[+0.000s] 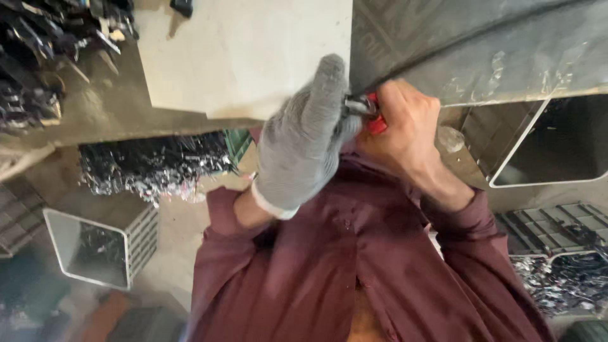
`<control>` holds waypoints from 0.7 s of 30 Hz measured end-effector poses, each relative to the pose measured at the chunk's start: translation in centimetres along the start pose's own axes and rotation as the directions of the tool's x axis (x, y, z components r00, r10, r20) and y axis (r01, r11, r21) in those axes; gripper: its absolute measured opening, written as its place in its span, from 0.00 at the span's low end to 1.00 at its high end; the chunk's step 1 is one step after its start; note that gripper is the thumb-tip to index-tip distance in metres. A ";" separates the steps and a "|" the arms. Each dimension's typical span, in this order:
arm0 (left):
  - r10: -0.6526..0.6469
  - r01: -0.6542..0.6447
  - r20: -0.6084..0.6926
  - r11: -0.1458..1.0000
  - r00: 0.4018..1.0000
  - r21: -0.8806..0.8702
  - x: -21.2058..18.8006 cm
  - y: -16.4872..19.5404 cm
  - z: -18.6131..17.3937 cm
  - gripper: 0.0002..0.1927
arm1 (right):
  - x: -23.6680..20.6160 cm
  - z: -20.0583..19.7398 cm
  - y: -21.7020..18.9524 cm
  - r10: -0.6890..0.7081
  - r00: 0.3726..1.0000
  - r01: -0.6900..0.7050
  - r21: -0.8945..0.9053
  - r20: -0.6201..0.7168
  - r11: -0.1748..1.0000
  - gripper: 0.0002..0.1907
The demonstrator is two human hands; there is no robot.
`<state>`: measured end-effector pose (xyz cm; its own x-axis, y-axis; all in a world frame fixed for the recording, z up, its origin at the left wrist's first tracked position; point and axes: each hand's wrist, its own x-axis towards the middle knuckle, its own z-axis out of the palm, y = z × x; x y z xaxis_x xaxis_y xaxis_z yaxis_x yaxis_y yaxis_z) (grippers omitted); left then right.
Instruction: The person attaches a black plug connector to the end of a cable at a workbench. They strip and arrange the wire ends, insert them into the plug housing, and use pliers to crimp and secure the connector, working on one cable assembly.
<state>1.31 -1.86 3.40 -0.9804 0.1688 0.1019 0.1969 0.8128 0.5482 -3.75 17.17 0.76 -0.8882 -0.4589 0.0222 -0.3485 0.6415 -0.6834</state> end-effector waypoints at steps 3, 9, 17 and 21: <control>-0.019 0.130 0.217 0.852 0.976 -0.508 0.2 -0.3 -2.4 0.33 | 1.0 1.1 2.0 -0.133 0.986 0.132 -0.020 -0.097 0.991 0.15; 0.057 0.294 0.324 0.294 0.944 -0.909 0.4 0.0 -2.7 0.30 | 2.6 1.7 5.3 -0.364 0.929 0.371 0.217 -0.072 0.903 0.18; -0.079 0.080 0.014 0.978 0.997 -0.195 1.4 1.0 -2.8 0.33 | 2.0 1.0 2.4 -0.116 0.992 0.114 0.053 0.044 0.992 0.20; -0.107 0.107 0.008 0.987 0.994 -0.120 2.1 -0.1 -3.0 0.25 | 2.9 1.3 2.1 -0.201 0.962 0.155 -0.235 -0.184 0.960 0.25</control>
<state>-0.80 -3.22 6.05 -0.9957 0.0849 0.0361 0.0879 0.7537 0.6513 -6.66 16.41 -1.59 -0.8399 -0.4573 0.2925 -0.5425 0.6889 -0.4807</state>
